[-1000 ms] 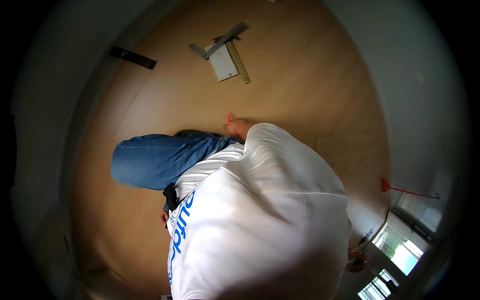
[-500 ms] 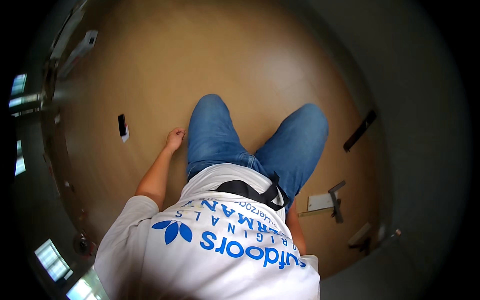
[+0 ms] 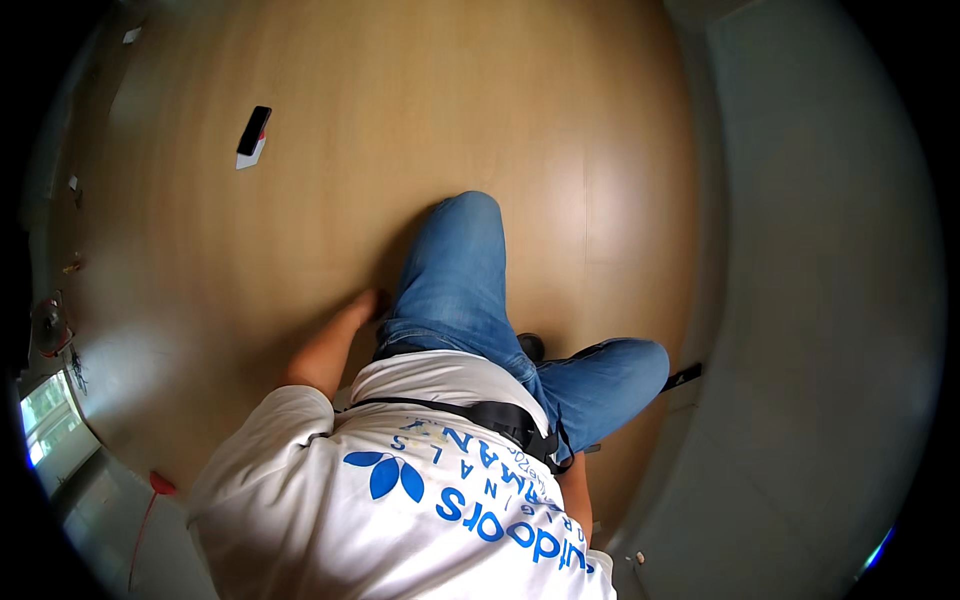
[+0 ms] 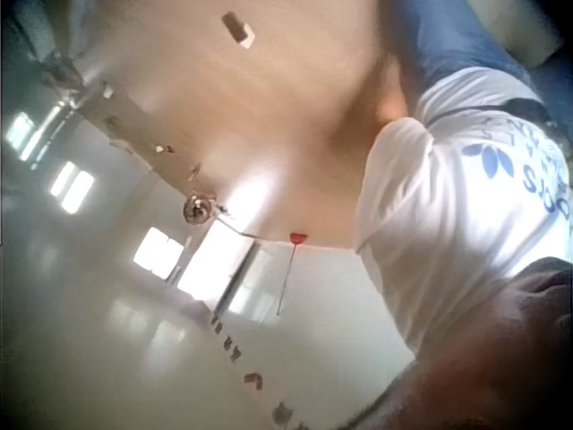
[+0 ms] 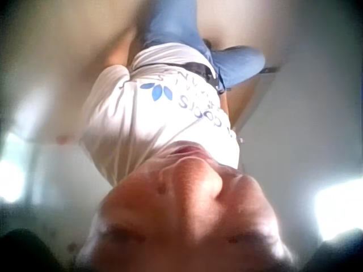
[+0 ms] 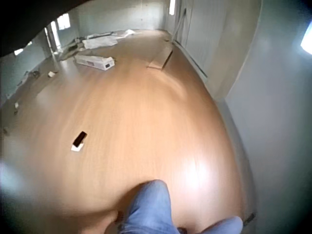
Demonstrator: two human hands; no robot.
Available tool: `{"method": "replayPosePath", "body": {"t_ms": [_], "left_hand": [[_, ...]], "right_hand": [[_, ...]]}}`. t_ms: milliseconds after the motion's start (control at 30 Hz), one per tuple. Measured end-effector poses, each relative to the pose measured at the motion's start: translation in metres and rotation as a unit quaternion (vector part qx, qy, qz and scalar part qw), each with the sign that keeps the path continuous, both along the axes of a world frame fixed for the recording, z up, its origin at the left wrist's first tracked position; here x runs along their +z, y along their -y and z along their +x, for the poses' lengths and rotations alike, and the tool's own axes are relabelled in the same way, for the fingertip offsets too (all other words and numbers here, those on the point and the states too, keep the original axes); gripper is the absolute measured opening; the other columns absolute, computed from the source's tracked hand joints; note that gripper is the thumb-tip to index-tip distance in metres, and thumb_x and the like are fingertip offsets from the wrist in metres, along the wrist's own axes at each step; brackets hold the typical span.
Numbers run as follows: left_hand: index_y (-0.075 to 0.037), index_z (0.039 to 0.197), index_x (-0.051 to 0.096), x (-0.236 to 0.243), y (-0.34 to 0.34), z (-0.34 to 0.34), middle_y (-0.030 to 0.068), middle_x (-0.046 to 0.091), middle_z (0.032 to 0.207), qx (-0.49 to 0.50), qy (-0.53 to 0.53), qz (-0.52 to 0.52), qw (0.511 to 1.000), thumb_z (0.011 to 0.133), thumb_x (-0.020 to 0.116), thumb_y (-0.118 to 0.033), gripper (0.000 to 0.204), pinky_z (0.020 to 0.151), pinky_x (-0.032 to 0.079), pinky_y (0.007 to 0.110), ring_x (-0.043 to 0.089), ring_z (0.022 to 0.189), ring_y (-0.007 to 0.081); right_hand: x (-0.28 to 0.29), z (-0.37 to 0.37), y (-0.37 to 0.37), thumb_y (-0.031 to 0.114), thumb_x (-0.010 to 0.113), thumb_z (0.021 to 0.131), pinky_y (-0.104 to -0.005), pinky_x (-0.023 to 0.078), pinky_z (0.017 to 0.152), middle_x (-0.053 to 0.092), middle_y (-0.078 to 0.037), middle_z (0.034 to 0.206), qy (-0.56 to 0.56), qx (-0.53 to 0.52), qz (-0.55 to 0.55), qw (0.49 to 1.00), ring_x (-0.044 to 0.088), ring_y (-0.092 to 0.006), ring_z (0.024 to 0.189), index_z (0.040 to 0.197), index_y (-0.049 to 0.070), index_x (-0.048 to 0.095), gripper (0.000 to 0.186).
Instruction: The person fits wooden planks into place on a floor, marks them with a pencil and ruler, and secures them using a hammer and a spacers.
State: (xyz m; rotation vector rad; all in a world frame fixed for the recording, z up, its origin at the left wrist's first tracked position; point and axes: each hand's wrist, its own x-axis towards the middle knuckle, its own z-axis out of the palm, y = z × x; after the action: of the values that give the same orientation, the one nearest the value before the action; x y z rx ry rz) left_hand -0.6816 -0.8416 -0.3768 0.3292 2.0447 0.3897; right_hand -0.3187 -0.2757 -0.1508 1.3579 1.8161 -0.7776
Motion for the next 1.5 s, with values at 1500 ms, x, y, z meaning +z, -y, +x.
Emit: {"method": "replayPosePath", "body": {"t_ms": [1500], "left_hand": [[-0.006,0.122,0.074,0.073,-0.012,-0.083,0.0242,0.072,0.123,0.243,-0.024,0.038,0.969,0.096,0.063,-0.026,0.034,0.101,0.053,0.046,0.068,0.119,0.0394]], "right_hand": [[-0.058,-0.100,0.011,0.052,0.033,0.104,-0.0525,0.046,0.109,0.064,-0.029,0.136,-0.054,0.031,-0.019,0.998,0.059,-0.0448,0.131,0.129,0.004,0.065,0.063]]}}
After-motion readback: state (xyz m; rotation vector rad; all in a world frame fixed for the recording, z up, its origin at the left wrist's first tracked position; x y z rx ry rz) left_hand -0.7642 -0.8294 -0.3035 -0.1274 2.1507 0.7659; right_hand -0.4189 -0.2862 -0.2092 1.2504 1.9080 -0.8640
